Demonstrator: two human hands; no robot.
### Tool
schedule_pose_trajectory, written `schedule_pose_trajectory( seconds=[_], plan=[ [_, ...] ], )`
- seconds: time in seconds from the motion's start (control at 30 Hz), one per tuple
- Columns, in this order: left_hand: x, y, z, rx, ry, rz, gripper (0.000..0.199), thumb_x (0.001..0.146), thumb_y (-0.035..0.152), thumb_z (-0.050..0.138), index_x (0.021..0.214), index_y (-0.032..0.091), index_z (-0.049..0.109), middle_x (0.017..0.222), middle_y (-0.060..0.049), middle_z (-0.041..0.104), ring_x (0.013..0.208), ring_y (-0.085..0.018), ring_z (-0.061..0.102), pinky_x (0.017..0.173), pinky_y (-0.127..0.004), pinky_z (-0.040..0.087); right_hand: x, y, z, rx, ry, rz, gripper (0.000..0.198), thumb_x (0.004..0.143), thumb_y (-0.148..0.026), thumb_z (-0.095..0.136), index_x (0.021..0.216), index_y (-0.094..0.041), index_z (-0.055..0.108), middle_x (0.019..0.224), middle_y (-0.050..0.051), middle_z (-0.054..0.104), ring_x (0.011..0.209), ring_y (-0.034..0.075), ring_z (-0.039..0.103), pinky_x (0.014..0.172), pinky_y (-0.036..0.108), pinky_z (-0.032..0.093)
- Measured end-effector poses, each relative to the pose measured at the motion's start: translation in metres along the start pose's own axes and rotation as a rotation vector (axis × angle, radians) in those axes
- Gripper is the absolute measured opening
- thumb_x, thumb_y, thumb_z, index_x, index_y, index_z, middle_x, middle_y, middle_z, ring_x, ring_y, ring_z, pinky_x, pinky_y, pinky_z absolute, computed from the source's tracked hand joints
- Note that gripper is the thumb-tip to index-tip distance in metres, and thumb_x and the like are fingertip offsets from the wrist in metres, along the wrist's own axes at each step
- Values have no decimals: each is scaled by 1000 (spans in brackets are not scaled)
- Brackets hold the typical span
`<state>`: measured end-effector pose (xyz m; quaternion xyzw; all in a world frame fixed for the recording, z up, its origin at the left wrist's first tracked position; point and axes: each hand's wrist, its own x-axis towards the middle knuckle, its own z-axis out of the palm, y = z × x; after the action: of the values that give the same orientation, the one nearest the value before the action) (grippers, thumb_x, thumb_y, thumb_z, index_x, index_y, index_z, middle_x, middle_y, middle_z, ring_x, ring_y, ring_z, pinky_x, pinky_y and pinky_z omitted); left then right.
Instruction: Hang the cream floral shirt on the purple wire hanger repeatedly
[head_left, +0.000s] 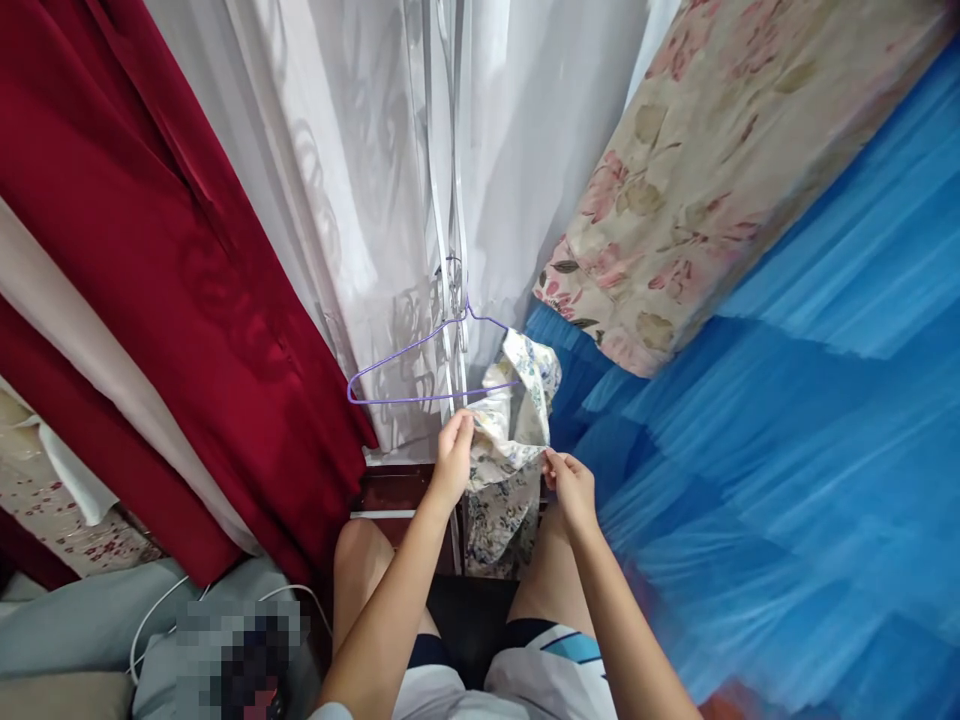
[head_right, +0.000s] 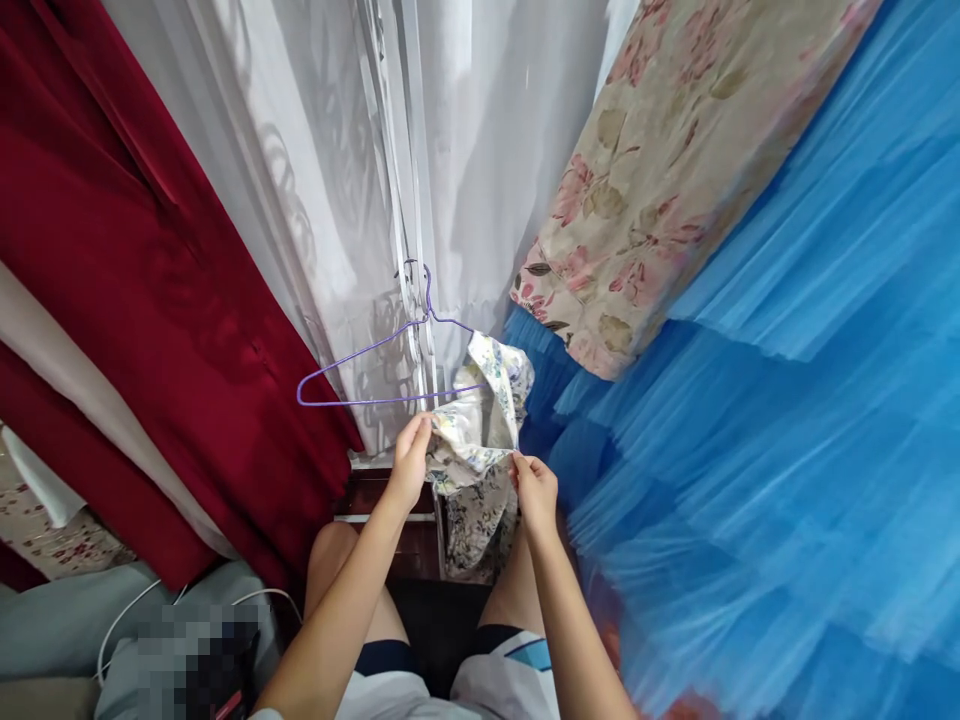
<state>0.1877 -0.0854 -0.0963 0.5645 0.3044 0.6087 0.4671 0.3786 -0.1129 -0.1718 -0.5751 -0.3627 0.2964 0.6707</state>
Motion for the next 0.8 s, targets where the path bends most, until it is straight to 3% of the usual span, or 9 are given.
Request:
schedule_pose_trajectory(
  seconds=[0.13, 0.2, 0.27, 0.33, 0.43, 0.5, 0.6, 0.7, 0.8],
  plan=[
    [-7, 14, 21, 127, -169, 72, 36, 98, 46, 42, 86, 17, 59, 86, -4, 59, 87, -17, 56, 84, -27, 45, -7, -15, 2, -38, 18, -88, 40, 76, -58, 67, 82, -19, 65, 79, 6, 67, 79, 22, 58, 69, 31, 46],
    [-11, 14, 27, 197, -221, 101, 36, 98, 45, 42, 86, 17, 60, 88, -6, 60, 92, -19, 56, 89, -30, 45, -16, -32, 10, -3, -209, -80, 47, 84, -65, 54, 84, -20, 66, 83, 6, 67, 87, 23, 59, 76, 33, 47],
    [-14, 13, 27, 249, -242, 126, 36, 98, 44, 42, 86, 17, 63, 90, -8, 62, 96, -21, 57, 93, -33, 45, -26, -52, 19, 58, -503, 0, 54, 88, -70, 44, 79, -21, 66, 75, 4, 65, 81, 22, 60, 73, 32, 47],
    [-16, 14, 21, 237, -220, 125, 34, 98, 44, 44, 93, 17, 64, 97, -9, 64, 101, -22, 58, 96, -34, 44, -34, -71, 26, 97, -716, 93, 50, 84, -67, 54, 79, -19, 65, 70, 2, 62, 72, 20, 58, 67, 30, 46],
    [-22, 15, 4, 122, -230, 78, 40, 97, 47, 43, 123, 19, 57, 117, -12, 63, 111, -23, 58, 99, -36, 45, -41, -95, 30, 148, -890, 188, 40, 75, -52, 75, 90, -16, 66, 74, 1, 62, 66, 16, 55, 64, 27, 44],
    [-30, 12, -11, 90, -344, 16, 47, 98, 49, 40, 131, 19, 53, 117, -12, 64, 110, -23, 60, 96, -36, 47, -41, -107, 29, 200, -940, 256, 37, 74, -45, 78, 93, -15, 66, 76, 1, 63, 63, 14, 54, 63, 26, 44],
    [-43, -1, -37, 245, -576, -119, 42, 94, 51, 48, 107, 17, 68, 94, -8, 69, 89, -22, 63, 83, -33, 51, -36, -124, 25, 207, -963, 317, 30, 75, -40, 77, 88, -15, 67, 72, 1, 64, 59, 13, 55, 59, 25, 44],
    [-50, -16, -72, 532, -697, -174, 40, 89, 51, 57, 80, 14, 69, 77, -4, 66, 73, -18, 60, 75, -30, 49, -26, -140, 17, 141, -950, 310, 30, 74, -39, 79, 91, -15, 69, 77, 3, 68, 62, 15, 59, 60, 26, 46],
    [-43, -21, -116, 779, -701, -64, 37, 85, 48, 62, 70, 15, 67, 80, -3, 68, 79, -18, 61, 92, -34, 44, -11, -153, 5, 56, -881, 240, 32, 72, -38, 80, 93, -16, 71, 80, 3, 70, 66, 16, 61, 62, 26, 46]
  ],
)
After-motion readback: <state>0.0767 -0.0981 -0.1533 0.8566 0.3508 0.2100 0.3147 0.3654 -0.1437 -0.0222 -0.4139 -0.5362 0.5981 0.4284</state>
